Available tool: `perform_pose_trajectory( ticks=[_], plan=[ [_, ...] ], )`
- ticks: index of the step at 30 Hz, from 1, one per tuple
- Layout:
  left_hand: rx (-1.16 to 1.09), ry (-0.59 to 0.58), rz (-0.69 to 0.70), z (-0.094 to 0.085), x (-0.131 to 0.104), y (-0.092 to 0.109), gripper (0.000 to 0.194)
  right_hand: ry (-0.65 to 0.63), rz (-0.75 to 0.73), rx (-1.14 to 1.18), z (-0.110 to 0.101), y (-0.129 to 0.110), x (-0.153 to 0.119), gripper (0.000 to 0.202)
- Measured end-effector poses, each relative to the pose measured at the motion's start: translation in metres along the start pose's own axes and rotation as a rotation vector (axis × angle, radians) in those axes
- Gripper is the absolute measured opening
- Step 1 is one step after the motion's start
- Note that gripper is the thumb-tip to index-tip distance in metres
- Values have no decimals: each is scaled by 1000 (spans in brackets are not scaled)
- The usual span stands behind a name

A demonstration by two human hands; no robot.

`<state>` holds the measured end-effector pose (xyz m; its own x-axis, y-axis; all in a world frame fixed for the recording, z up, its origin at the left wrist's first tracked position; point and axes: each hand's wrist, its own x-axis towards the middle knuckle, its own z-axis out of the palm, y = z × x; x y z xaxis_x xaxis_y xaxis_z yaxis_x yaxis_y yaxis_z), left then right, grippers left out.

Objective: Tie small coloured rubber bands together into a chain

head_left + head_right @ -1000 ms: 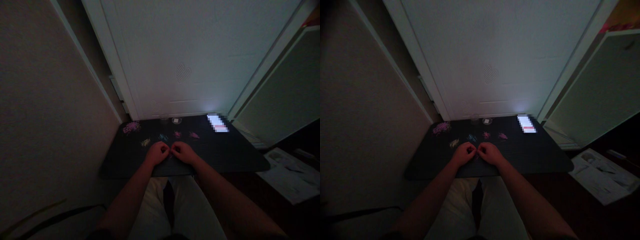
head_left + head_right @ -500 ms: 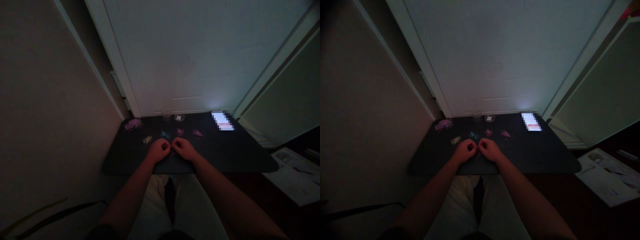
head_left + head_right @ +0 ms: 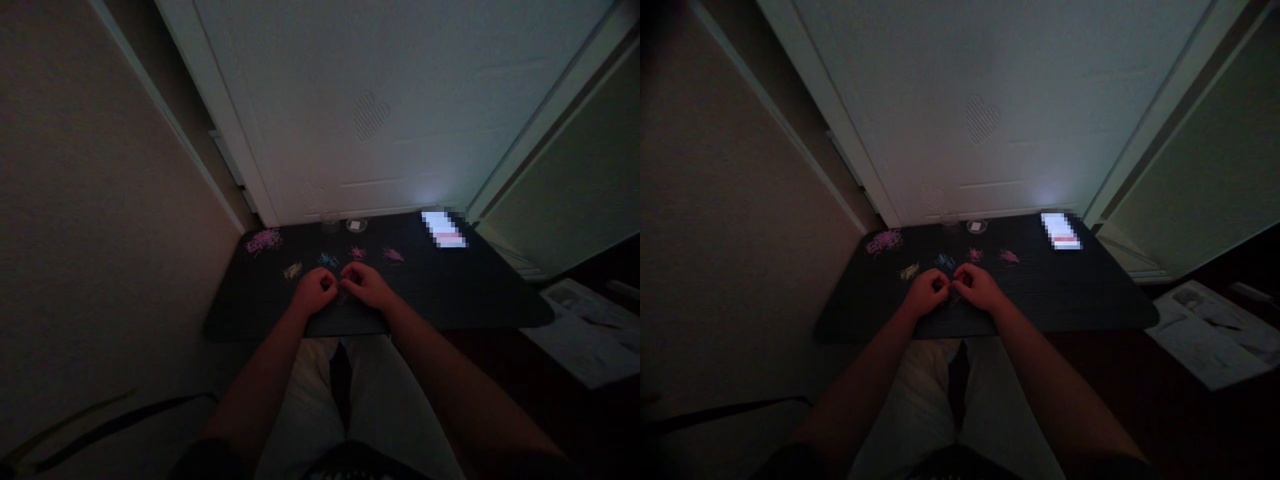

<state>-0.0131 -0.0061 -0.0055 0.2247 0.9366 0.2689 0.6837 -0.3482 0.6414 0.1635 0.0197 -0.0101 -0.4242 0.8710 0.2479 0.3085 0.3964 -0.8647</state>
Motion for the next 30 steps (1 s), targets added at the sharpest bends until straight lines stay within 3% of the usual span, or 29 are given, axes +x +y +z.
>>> perform_pose_trajectory(
  ticks=[7,18,24,30],
  plan=[
    [12,-15,3,0,0,0,5,-4,-9,-126,2,-4,-1,9],
    [3,-7,3,-2,0,2,4,64,14,-25,-2,-1,0,12],
    [15,-23,-21,-2,0,2,5,-44,-14,2,1,1,-1,10],
    [3,-27,-11,-1,0,1,5,-28,-2,-85,1,-3,-1,9]
  ],
)
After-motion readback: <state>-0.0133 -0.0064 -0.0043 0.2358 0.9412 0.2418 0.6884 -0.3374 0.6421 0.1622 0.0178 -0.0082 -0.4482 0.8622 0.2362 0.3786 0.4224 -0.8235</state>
